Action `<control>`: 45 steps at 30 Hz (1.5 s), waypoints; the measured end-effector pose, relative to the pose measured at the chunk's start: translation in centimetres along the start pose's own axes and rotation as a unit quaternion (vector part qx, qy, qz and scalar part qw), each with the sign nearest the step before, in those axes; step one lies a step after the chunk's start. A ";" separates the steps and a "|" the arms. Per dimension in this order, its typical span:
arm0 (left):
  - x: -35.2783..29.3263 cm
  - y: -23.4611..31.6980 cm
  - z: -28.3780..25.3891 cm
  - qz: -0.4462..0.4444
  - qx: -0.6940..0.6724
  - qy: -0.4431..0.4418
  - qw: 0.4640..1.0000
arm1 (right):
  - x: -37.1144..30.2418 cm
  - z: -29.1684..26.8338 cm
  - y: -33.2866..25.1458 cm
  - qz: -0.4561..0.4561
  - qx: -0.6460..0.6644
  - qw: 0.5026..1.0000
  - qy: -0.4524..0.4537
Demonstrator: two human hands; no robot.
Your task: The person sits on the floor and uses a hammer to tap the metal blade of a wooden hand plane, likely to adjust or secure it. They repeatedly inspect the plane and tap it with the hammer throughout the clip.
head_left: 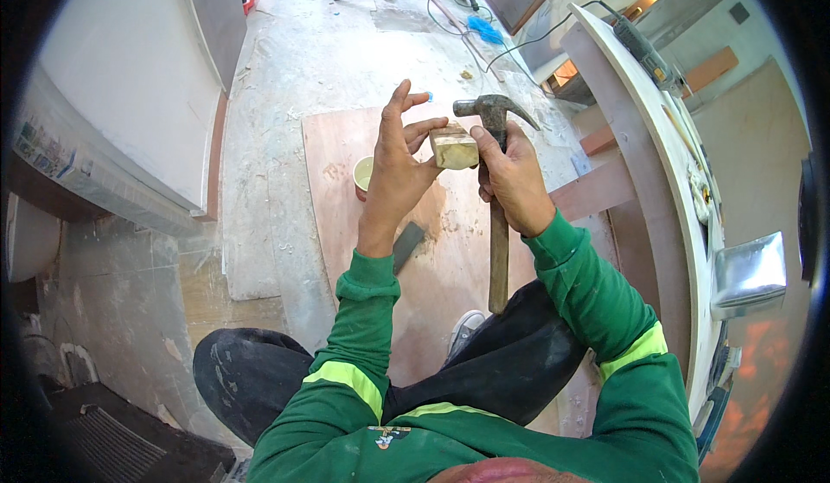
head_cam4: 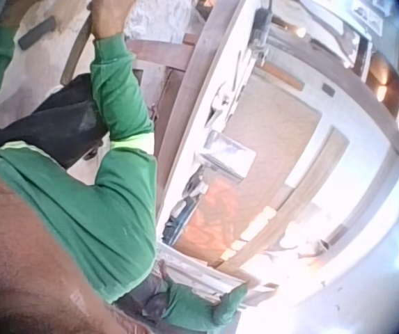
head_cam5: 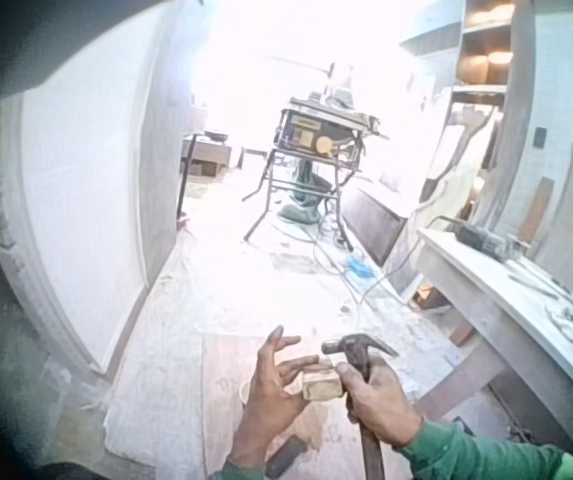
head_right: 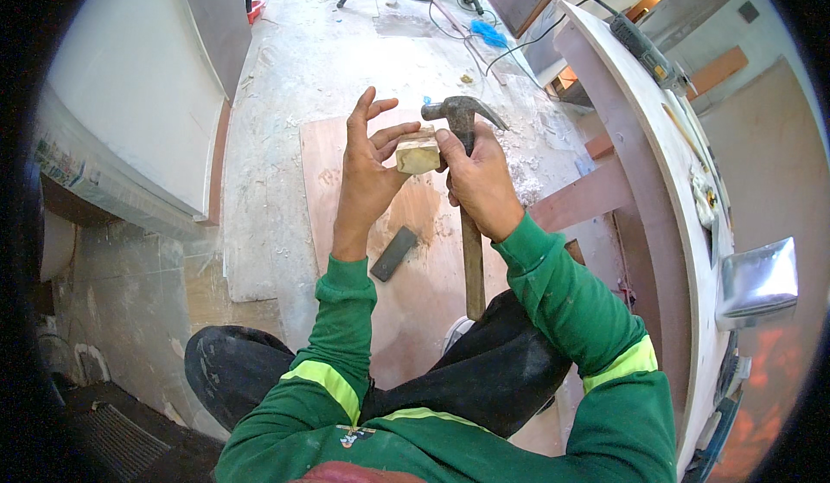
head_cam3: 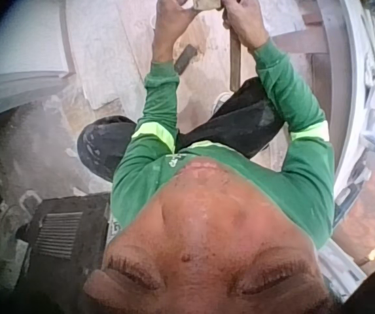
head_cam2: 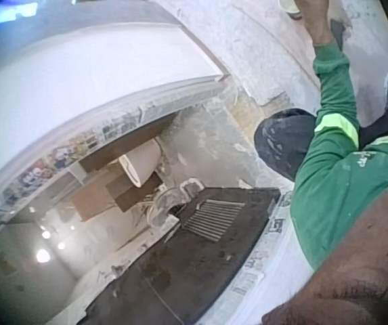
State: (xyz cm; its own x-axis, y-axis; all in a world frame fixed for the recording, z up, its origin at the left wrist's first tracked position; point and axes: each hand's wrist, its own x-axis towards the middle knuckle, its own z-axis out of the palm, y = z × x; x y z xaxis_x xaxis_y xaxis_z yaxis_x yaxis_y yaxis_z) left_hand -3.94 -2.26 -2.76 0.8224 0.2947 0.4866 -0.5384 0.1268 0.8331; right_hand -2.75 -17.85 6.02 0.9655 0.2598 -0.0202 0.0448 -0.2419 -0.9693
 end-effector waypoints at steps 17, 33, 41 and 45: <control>0.2 -0.2 -0.7 0.016 0.033 -0.009 0.999 | 0.0 0.7 -0.4 0.011 0.011 1.000 0.017; 0.1 0.0 -0.3 0.058 0.072 -0.031 0.995 | 0.2 0.0 -0.1 -0.011 -0.003 1.000 -0.006; 0.9 -3.6 -1.5 -0.118 -0.477 0.223 0.842 | 1.0 -0.4 -0.7 -0.092 0.063 0.992 0.061; 1.3 -3.7 -2.1 -0.125 -0.550 0.274 0.779 | 0.9 -0.9 -0.9 -0.113 0.030 0.992 0.055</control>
State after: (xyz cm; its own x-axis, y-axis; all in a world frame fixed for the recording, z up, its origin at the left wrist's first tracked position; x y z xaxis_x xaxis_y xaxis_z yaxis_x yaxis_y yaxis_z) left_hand -1.28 -0.39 -5.82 0.8873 0.4521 -0.0912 -0.4534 0.8913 0.0072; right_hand -1.67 -18.24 7.10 0.9549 0.1966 0.2224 0.2506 -0.1326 -0.9590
